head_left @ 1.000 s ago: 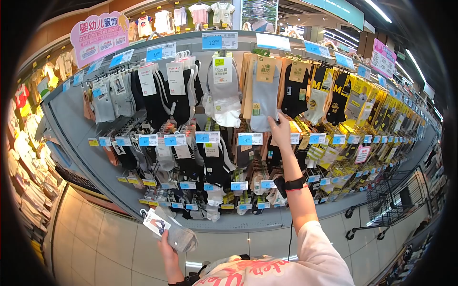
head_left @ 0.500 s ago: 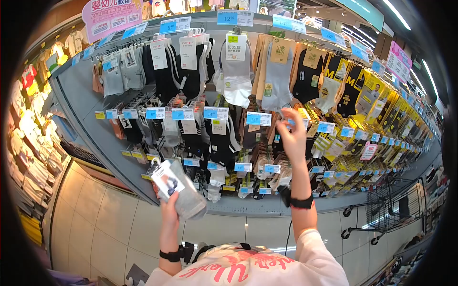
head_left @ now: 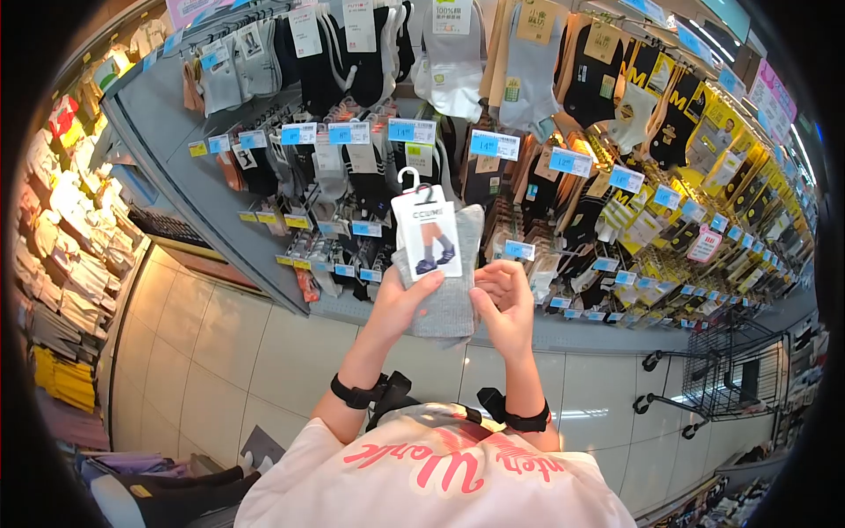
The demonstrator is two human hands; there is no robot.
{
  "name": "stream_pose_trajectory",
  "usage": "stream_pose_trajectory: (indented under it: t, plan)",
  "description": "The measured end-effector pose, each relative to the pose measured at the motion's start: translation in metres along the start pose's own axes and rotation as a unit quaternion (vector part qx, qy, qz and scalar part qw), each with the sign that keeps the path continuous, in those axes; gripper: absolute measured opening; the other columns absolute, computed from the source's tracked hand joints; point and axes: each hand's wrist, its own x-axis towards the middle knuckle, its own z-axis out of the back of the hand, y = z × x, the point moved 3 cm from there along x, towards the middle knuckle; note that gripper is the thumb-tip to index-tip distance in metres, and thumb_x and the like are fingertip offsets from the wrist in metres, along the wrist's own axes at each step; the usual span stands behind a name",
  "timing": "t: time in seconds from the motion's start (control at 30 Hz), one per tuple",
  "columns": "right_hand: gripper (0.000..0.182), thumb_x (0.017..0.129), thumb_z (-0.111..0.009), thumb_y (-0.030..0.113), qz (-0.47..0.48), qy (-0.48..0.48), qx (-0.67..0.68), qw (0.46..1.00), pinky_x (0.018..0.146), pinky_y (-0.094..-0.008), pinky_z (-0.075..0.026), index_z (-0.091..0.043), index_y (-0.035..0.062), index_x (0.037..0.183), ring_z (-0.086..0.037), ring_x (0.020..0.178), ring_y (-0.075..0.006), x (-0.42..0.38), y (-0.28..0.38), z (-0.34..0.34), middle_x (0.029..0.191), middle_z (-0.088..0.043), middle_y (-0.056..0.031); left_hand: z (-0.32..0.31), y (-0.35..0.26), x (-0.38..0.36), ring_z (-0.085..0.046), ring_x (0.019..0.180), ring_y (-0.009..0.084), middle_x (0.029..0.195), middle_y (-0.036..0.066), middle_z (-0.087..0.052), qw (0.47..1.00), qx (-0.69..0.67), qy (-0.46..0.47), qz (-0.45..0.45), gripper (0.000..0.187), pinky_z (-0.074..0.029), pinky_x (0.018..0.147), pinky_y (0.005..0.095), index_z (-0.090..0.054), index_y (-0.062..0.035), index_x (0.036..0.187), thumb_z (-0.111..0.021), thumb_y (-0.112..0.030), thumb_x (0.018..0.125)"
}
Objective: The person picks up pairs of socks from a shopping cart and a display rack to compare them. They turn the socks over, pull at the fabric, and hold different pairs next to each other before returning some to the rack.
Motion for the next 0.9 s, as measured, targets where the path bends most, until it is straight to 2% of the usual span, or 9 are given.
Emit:
stream_pose_trajectory:
  t: [0.07, 0.27, 0.4, 0.5, 0.57, 0.67, 0.7, 0.83, 0.9]
  plan:
    - [0.023, 0.072, -0.062, 0.006, 0.052, -0.03, -0.041, 0.997, 0.065, -0.024, -0.046, -0.05, -0.0009, 0.09, -0.054, 0.075, -0.0116, -0.01, 0.002, 0.008, 0.084, -0.056, -0.0059, -0.008, 0.005, -0.003, -0.052, 0.076, 0.0083, 0.088, 0.004, -0.056, 1.0, 0.014, 0.02, -0.013, 0.032, -0.042, 0.061, 0.0215, -0.05, 0.0006, 0.099, -0.059, -0.017, 0.074]
    - [0.019, 0.07, -0.063, 0.007, -0.004, -0.009, -0.079, 0.997, 0.064, -0.0226, -0.045, -0.053, -0.0012, 0.085, -0.053, 0.077, -0.01, -0.032, -0.009, 0.03, 0.082, -0.057, -0.0046, -0.027, 0.029, -0.01, -0.051, 0.064, 0.0063, 0.084, 0.004, -0.056, 0.997, 0.055, 0.053, 0.014, 0.03, -0.04, 0.051, 0.0186, -0.05, 0.0015, 0.097, -0.06, -0.014, 0.074]
    - [0.017, 0.072, -0.061, 0.003, -0.024, -0.028, -0.003, 0.999, 0.068, -0.0226, -0.043, -0.052, -0.0014, 0.086, -0.052, 0.078, -0.0089, -0.043, -0.004, 0.047, 0.084, -0.056, -0.0038, -0.044, 0.042, -0.019, -0.051, 0.059, 0.0066, 0.082, 0.004, -0.056, 0.998, 0.034, 0.054, 0.023, 0.03, -0.039, 0.045, 0.0182, -0.049, 0.0009, 0.099, -0.059, -0.017, 0.076]
    - [0.014, 0.073, -0.058, 0.002, -0.038, -0.039, 0.035, 0.998, 0.07, -0.0218, -0.042, -0.051, -0.0013, 0.085, -0.051, 0.079, -0.0081, -0.051, 0.001, 0.057, 0.086, -0.055, -0.0038, -0.055, 0.053, -0.028, -0.052, 0.066, 0.0074, 0.085, 0.004, -0.055, 0.998, -0.019, 0.033, 0.055, 0.031, -0.042, 0.053, 0.0197, -0.048, -0.0002, 0.101, -0.055, -0.021, 0.08]
    - [0.012, 0.075, -0.056, 0.002, -0.036, -0.04, 0.029, 0.998, 0.07, -0.021, -0.04, -0.05, -0.0012, 0.085, -0.05, 0.079, -0.0077, -0.055, 0.002, 0.062, 0.086, -0.055, -0.0038, -0.057, 0.064, -0.03, -0.052, 0.077, 0.0082, 0.089, 0.003, -0.055, 0.991, -0.105, 0.0, 0.077, 0.031, -0.043, 0.064, 0.0218, -0.047, -0.0013, 0.104, -0.05, -0.024, 0.084]
    - [0.008, 0.078, -0.052, 0.005, 0.022, -0.08, -0.022, 0.996, 0.068, -0.0182, -0.037, -0.048, 0.0006, 0.084, -0.047, 0.075, -0.006, -0.062, 0.002, 0.075, 0.081, -0.052, -0.0026, -0.061, 0.066, -0.038, -0.05, 0.084, 0.0082, 0.092, 0.003, -0.054, 0.979, -0.182, -0.006, 0.094, 0.029, -0.04, 0.073, 0.0232, -0.048, -0.001, 0.104, -0.047, -0.024, 0.085]
    - [0.008, 0.079, -0.051, 0.006, 0.008, -0.083, -0.011, 0.996, 0.069, -0.0185, -0.036, -0.048, 0.0011, 0.084, -0.046, 0.076, -0.0055, -0.064, 0.004, 0.078, 0.081, -0.052, -0.0024, -0.056, 0.077, -0.038, -0.05, 0.082, 0.0081, 0.091, 0.002, -0.054, 0.996, -0.084, -0.002, 0.029, 0.028, -0.039, 0.073, 0.0226, -0.049, -0.0003, 0.102, -0.047, -0.023, 0.085]
    - [0.009, 0.084, -0.044, 0.01, -0.018, -0.113, 0.016, 0.993, 0.071, -0.0196, -0.036, -0.045, 0.0023, 0.088, -0.044, 0.078, -0.0049, -0.07, 0.0, 0.095, 0.083, -0.051, -0.0018, -0.052, 0.077, -0.052, -0.049, 0.083, 0.0085, 0.092, 0.004, -0.055, 0.998, -0.055, 0.001, 0.024, 0.027, -0.038, 0.073, 0.0227, -0.049, 0.0012, 0.101, -0.048, -0.021, 0.085]
    - [0.016, 0.083, -0.044, 0.009, -0.042, -0.15, 0.101, 0.983, 0.075, -0.022, -0.037, -0.044, 0.0011, 0.097, -0.047, 0.083, -0.008, -0.071, -0.003, 0.102, 0.09, -0.052, -0.0039, -0.046, 0.076, -0.062, -0.05, 0.083, 0.0089, 0.093, 0.004, -0.055, 0.998, -0.045, -0.035, 0.009, 0.027, -0.039, 0.073, 0.023, -0.049, 0.0015, 0.102, -0.047, -0.02, 0.085]
